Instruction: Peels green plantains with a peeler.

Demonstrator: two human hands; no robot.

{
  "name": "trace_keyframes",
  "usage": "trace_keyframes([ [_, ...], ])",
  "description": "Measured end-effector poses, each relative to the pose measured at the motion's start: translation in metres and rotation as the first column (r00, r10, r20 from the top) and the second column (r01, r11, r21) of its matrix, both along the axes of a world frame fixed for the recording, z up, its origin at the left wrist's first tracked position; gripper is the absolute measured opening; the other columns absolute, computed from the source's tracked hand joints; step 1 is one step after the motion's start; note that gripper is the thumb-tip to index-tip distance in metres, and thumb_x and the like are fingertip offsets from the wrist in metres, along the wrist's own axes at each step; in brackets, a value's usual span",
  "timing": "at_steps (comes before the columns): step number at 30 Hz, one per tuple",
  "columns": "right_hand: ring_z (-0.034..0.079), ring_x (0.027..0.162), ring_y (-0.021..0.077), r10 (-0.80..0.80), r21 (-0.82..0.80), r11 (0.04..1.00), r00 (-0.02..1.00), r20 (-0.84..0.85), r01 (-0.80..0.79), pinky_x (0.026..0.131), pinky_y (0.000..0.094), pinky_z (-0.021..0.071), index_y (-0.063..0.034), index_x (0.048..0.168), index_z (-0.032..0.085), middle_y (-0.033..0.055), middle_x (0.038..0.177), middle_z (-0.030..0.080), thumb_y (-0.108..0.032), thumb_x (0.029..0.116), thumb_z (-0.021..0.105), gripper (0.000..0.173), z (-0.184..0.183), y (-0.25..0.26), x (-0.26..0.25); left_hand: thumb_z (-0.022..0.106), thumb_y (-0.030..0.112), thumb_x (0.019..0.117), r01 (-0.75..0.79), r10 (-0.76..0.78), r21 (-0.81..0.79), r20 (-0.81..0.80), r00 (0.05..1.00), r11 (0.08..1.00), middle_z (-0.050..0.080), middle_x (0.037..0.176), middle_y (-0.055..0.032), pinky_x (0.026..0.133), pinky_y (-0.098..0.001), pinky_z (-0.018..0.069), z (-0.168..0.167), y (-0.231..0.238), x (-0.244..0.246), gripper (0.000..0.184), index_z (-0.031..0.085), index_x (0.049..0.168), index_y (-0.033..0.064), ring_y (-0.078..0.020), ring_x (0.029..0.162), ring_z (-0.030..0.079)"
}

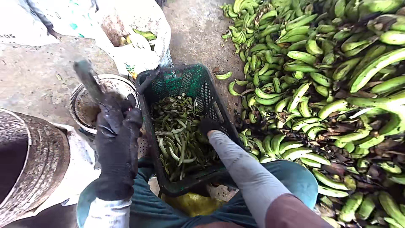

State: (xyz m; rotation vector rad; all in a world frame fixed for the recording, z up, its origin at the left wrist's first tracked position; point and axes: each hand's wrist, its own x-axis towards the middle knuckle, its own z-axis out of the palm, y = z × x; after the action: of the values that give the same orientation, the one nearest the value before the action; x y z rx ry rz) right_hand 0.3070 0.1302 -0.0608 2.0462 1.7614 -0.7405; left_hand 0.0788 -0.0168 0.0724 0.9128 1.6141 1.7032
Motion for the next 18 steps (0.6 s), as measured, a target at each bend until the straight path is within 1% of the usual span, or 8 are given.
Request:
trace_keyframes([
  [1, 0.057, 0.127, 0.0420, -0.036, -0.026, 0.999, 0.998, 0.058, 0.037, 0.101, 0.0643, 0.0453, 0.0027, 0.133, 0.059, 0.0257, 0.136, 0.060, -0.029, 0.0981, 0.059, 0.048, -0.020, 0.002, -0.004, 0.068, 0.024, 0.0954, -0.018, 0.017, -0.037, -0.015, 1.000, 0.999, 0.069, 0.115, 0.0048, 0.076, -0.0269, 0.0603, -0.002, -0.001, 0.002, 0.041, 0.053, 0.132, 0.0125, -0.0062, 0.090, 0.069],
  [3, 0.052, 0.133, 0.0409, -0.106, -0.011, 0.994, 0.990, 0.087, 0.108, 0.107, 0.0627, 0.0412, 0.0011, 0.146, 0.048, 0.0248, 0.143, 0.055, -0.036, 0.0981, 0.059, 0.062, -0.048, 0.007, -0.004, 0.069, 0.023, 0.0955, -0.031, 0.024, -0.105, -0.066, 0.998, 0.994, 0.069, 0.108, 0.0022, 0.069, -0.0262, 0.0599, -0.010, -0.003, 0.002, 0.041, 0.056, 0.132, 0.0104, -0.0066, 0.080, 0.068],
  [5, 0.052, 0.133, 0.0407, -0.122, 0.028, 0.992, 0.989, 0.087, 0.120, 0.107, 0.0633, 0.0414, -0.0029, 0.150, 0.045, 0.0236, 0.145, 0.054, -0.038, 0.0981, 0.058, 0.064, -0.062, 0.008, 0.002, 0.070, 0.022, 0.0941, 0.003, -0.014, -0.141, -0.077, 0.997, 0.990, 0.070, 0.100, 0.0015, 0.066, -0.0255, 0.0592, -0.016, -0.002, 0.000, 0.043, 0.057, 0.132, 0.0089, -0.0070, 0.075, 0.068],
  [7, 0.054, 0.131, 0.0433, -0.102, 0.041, 0.994, 0.990, 0.096, 0.099, 0.103, 0.0654, 0.0439, -0.0052, 0.155, 0.037, 0.0247, 0.145, 0.053, -0.036, 0.0956, 0.060, 0.071, -0.068, 0.007, 0.006, 0.070, 0.019, 0.0931, 0.030, -0.037, -0.159, -0.045, 0.998, 0.987, 0.070, 0.096, 0.0018, 0.067, -0.0239, 0.0580, -0.019, 0.000, 0.001, 0.041, 0.056, 0.130, 0.0083, -0.0062, 0.075, 0.067],
  [9, 0.056, 0.128, 0.0431, -0.075, 0.024, 0.997, 0.992, 0.105, 0.072, 0.100, 0.0650, 0.0461, -0.0033, 0.160, 0.023, 0.0257, 0.145, 0.053, -0.038, 0.0877, 0.069, 0.092, -0.062, 0.002, 0.011, 0.069, 0.017, 0.0936, 0.054, -0.054, -0.167, 0.003, 0.999, 0.984, 0.069, 0.098, 0.0002, 0.069, -0.0244, 0.0577, -0.018, 0.003, 0.005, 0.041, 0.055, 0.131, 0.0075, -0.0066, 0.078, 0.067],
  [10, 0.056, 0.128, 0.0424, -0.070, 0.019, 0.997, 0.994, 0.086, 0.069, 0.100, 0.0638, 0.0464, -0.0033, 0.161, 0.018, 0.0258, 0.144, 0.053, -0.038, 0.0884, 0.068, 0.096, -0.056, 0.000, 0.014, 0.068, 0.015, 0.0949, 0.076, -0.070, -0.170, 0.042, 0.997, 0.982, 0.070, 0.100, -0.0015, 0.071, -0.0253, 0.0574, -0.017, 0.005, 0.009, 0.040, 0.055, 0.132, 0.0072, -0.0077, 0.079, 0.067],
  [14, 0.056, 0.130, 0.0385, -0.091, 0.042, 0.994, 0.964, -0.252, 0.105, 0.108, 0.0577, 0.0438, -0.0068, 0.163, 0.017, 0.0230, 0.143, 0.056, -0.041, 0.1018, 0.056, 0.080, -0.028, -0.015, 0.034, 0.064, 0.012, 0.1006, 0.254, -0.209, -0.168, 0.244, 0.947, 0.953, 0.069, 0.099, -0.0047, 0.070, -0.0269, 0.0571, -0.027, 0.014, 0.045, 0.036, 0.056, 0.134, 0.0036, -0.0101, 0.078, 0.065],
  [18, 0.059, 0.126, 0.0318, -0.088, 0.101, 0.977, 0.788, -0.610, 0.187, 0.107, 0.0528, 0.0460, -0.0057, 0.155, 0.036, 0.0203, 0.139, 0.059, -0.043, 0.1029, 0.055, 0.067, 0.012, -0.037, 0.042, 0.059, 0.016, 0.1039, 0.433, -0.332, -0.200, 0.396, 0.856, 0.879, 0.067, 0.107, -0.0109, 0.073, -0.0318, 0.0579, -0.058, 0.025, 0.098, 0.037, 0.052, 0.137, 0.0005, -0.0150, 0.083, 0.066],
])
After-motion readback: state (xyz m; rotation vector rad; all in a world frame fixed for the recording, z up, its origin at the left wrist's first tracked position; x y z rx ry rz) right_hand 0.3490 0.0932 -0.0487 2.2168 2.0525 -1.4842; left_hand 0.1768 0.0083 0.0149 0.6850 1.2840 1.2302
